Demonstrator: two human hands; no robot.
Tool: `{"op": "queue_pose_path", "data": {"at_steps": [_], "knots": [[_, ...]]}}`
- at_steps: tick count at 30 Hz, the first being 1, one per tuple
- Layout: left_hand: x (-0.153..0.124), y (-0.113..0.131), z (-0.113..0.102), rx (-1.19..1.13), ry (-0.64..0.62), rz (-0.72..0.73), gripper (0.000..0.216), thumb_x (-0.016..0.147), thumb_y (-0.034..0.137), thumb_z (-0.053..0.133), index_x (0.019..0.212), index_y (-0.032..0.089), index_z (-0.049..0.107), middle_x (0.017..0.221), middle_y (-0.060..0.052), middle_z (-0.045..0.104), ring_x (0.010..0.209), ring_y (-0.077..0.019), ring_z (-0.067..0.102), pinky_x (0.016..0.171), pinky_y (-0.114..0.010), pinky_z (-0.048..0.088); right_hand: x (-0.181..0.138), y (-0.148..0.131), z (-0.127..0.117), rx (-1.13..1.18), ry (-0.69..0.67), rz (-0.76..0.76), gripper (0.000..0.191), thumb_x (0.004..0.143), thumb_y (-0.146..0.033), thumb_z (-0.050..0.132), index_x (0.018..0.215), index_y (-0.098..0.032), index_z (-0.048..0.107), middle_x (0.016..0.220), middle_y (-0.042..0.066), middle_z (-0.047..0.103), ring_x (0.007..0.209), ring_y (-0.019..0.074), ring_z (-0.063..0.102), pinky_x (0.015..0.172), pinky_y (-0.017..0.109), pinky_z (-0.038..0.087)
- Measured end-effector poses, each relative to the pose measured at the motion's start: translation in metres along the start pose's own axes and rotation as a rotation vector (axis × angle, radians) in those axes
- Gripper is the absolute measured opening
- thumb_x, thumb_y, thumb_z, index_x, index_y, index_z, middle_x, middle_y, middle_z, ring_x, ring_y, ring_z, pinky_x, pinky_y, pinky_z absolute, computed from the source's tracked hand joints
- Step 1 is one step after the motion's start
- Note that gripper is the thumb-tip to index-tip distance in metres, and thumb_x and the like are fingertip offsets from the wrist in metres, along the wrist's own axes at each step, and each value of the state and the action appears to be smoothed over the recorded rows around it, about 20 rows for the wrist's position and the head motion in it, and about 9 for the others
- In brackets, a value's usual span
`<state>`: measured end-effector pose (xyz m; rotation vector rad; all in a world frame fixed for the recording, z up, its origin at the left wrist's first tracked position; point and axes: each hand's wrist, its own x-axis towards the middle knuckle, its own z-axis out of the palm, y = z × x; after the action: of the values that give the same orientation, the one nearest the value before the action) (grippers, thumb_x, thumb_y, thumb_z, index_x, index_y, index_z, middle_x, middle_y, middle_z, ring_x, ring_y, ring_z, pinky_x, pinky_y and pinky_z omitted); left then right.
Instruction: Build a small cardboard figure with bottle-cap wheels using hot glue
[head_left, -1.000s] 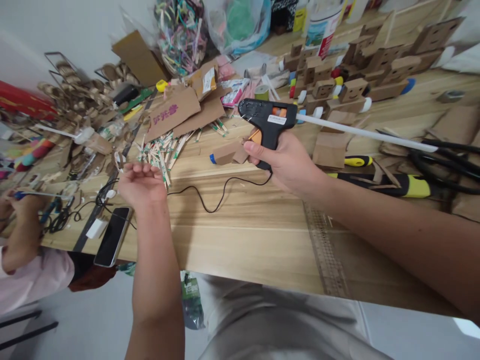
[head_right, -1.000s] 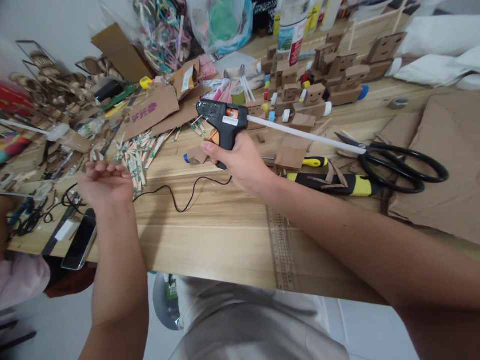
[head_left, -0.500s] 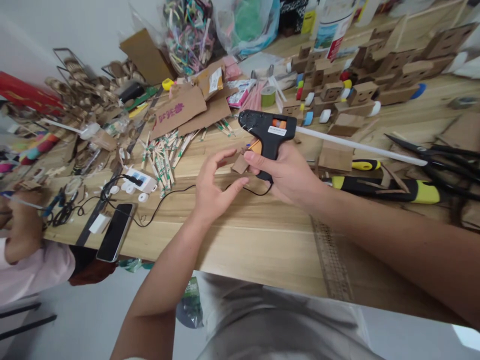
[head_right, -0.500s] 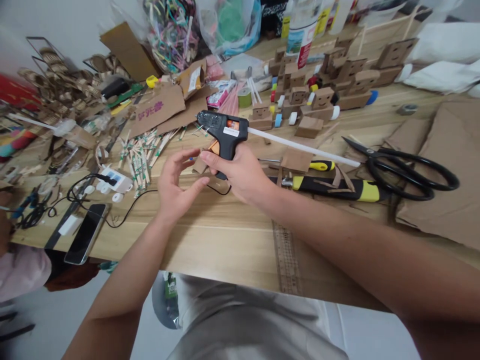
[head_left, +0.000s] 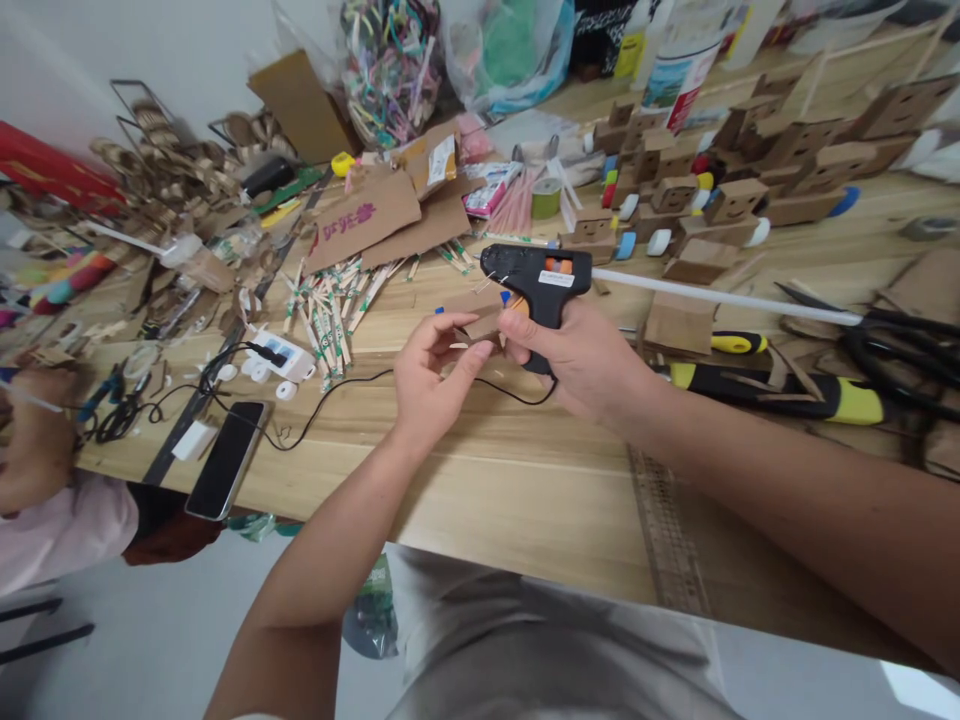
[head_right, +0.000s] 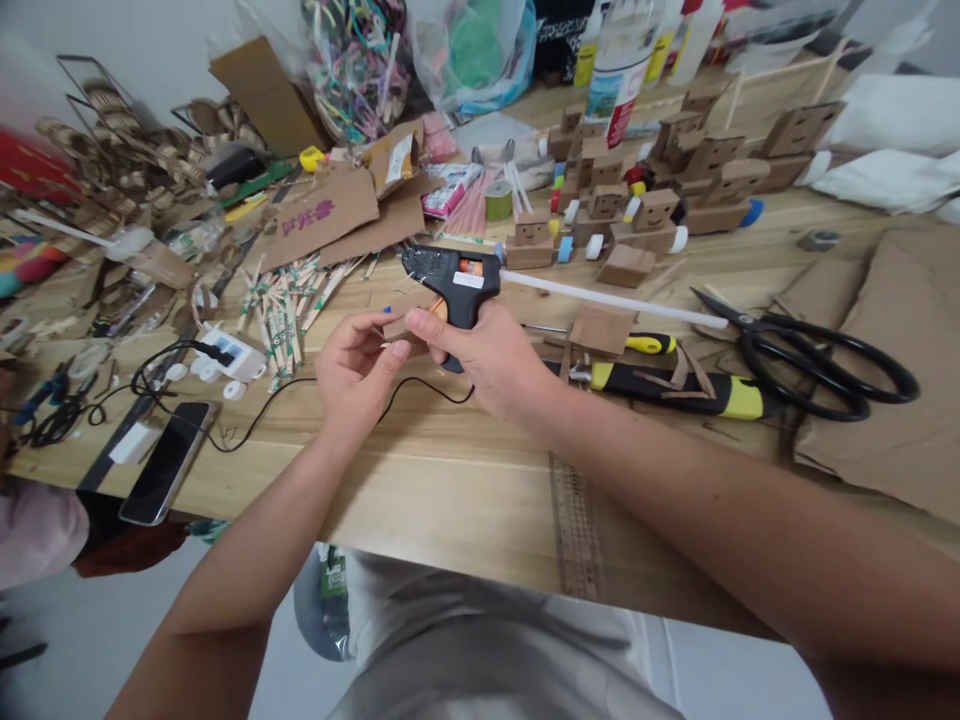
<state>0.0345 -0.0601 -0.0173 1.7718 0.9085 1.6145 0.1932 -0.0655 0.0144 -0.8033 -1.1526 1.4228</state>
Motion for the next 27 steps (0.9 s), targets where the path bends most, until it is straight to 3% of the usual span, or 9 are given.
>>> {"op": "queue_pose_path", "data": {"at_steps": [5, 9, 13, 19, 27], "knots": [[-0.001, 0.006, 0.001, -0.018, 0.026, -0.109, 0.039, 0.082, 0.059, 0.079, 0.101, 0.025, 0.073, 0.085, 0.000, 0.069, 0.078, -0.0142, 0.069, 0.074, -0.028, 0.057, 0.000, -0.003, -0.001, -0.045, 0.029, 0.007, 0.054, 0.066, -0.064, 0.091, 0.068, -0.023, 0.056, 0.054, -0.007, 0.047, 0.056, 0.0113, 0.047, 0.055, 0.028, 0.040], [0.001, 0.010, 0.000, -0.037, 0.018, -0.140, 0.048, 0.077, 0.064, 0.082, 0.102, 0.024, 0.072, 0.096, -0.004, 0.075, 0.089, -0.0175, 0.073, 0.075, -0.028, 0.058, 0.001, -0.007, 0.000, -0.029, 0.038, 0.004, 0.059, 0.057, -0.071, 0.091, 0.068, -0.023, 0.058, 0.053, -0.008, 0.047, 0.054, 0.0110, 0.045, 0.053, 0.029, 0.038], [0.006, 0.011, -0.005, -0.184, -0.037, -0.328, 0.049, 0.080, 0.071, 0.075, 0.095, 0.025, 0.074, 0.096, -0.005, 0.077, 0.086, -0.0183, 0.074, 0.067, -0.027, 0.061, 0.001, -0.008, -0.002, 0.009, 0.036, 0.025, 0.061, 0.052, -0.073, 0.092, 0.067, -0.023, 0.059, 0.054, -0.007, 0.047, 0.055, 0.0102, 0.044, 0.052, 0.027, 0.037], [0.013, 0.013, -0.010, -0.492, -0.218, -0.618, 0.036, 0.076, 0.050, 0.087, 0.098, 0.024, 0.077, 0.087, -0.001, 0.073, 0.075, -0.0135, 0.070, 0.061, -0.023, 0.062, 0.003, -0.009, -0.007, 0.003, 0.001, 0.040, 0.059, 0.059, -0.070, 0.091, 0.065, -0.023, 0.057, 0.055, -0.006, 0.047, 0.057, 0.0106, 0.047, 0.050, 0.027, 0.038], [0.015, 0.017, -0.009, -0.629, -0.210, -0.777, 0.025, 0.078, 0.042, 0.089, 0.088, 0.022, 0.078, 0.064, 0.005, 0.055, 0.060, -0.0097, 0.064, 0.056, -0.020, 0.062, 0.003, -0.013, -0.009, -0.035, 0.016, 0.008, 0.056, 0.060, -0.068, 0.091, 0.065, -0.024, 0.057, 0.054, -0.006, 0.047, 0.053, 0.0105, 0.045, 0.045, 0.028, 0.034]]}}
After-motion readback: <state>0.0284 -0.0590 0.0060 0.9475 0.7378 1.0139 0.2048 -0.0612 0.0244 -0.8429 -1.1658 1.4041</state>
